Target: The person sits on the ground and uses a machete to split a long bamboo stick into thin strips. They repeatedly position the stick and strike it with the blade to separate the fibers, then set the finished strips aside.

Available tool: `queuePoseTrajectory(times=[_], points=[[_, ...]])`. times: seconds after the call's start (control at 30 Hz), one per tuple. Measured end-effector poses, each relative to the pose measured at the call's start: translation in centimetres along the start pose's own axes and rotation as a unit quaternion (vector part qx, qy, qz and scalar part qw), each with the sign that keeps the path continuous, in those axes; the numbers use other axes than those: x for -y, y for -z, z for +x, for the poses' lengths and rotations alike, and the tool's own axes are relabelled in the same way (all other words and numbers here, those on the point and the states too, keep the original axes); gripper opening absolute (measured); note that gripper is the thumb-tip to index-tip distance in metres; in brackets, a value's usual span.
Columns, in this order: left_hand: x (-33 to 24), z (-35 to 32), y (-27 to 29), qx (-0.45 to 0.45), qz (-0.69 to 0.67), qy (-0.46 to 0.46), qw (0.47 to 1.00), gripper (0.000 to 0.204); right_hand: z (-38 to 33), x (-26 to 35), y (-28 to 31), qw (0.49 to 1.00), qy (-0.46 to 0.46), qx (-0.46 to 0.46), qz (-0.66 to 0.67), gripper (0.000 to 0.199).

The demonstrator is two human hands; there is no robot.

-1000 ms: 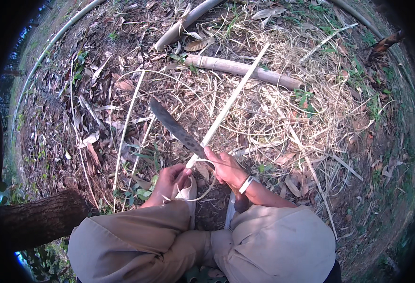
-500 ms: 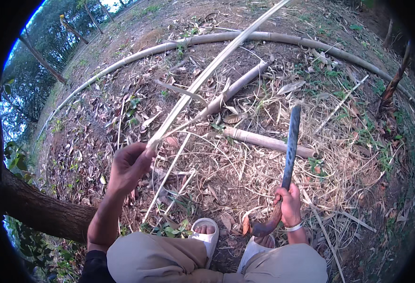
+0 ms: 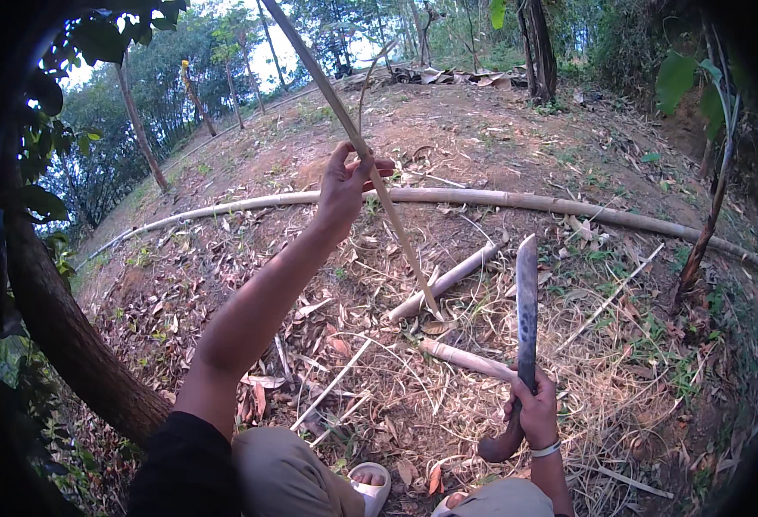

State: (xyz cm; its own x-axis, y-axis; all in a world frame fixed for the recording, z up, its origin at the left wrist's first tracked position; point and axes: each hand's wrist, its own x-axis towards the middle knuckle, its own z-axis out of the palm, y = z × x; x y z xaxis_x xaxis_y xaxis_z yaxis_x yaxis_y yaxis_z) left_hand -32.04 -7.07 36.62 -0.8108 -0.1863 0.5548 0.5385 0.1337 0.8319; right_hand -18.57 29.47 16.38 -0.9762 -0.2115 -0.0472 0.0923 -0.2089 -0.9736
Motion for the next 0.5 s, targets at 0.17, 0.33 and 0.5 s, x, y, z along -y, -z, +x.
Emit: queuePoseTrajectory(times=[0.17,0.33,0.5], points=[[5.3,0.6,-2.1,0.034,-0.043,-0.009,0.998,0.026,-0.1,3.7,-1.5,0.998,0.056,0.0,-0.033,0.021],[6.5,-6.8,1.4,-0.054,-0.071,0.108,0.99,0.047,-1.8,2.0,-1.7,0.999,0.006,-0.015,-0.044,0.019],[5.0,-17.7,11.3,-0.263,-0.168,0.052,0.949,0.041,-3.4,-2.4,-0.8,0.991,-0.05,-0.02,-0.123,0.018]])
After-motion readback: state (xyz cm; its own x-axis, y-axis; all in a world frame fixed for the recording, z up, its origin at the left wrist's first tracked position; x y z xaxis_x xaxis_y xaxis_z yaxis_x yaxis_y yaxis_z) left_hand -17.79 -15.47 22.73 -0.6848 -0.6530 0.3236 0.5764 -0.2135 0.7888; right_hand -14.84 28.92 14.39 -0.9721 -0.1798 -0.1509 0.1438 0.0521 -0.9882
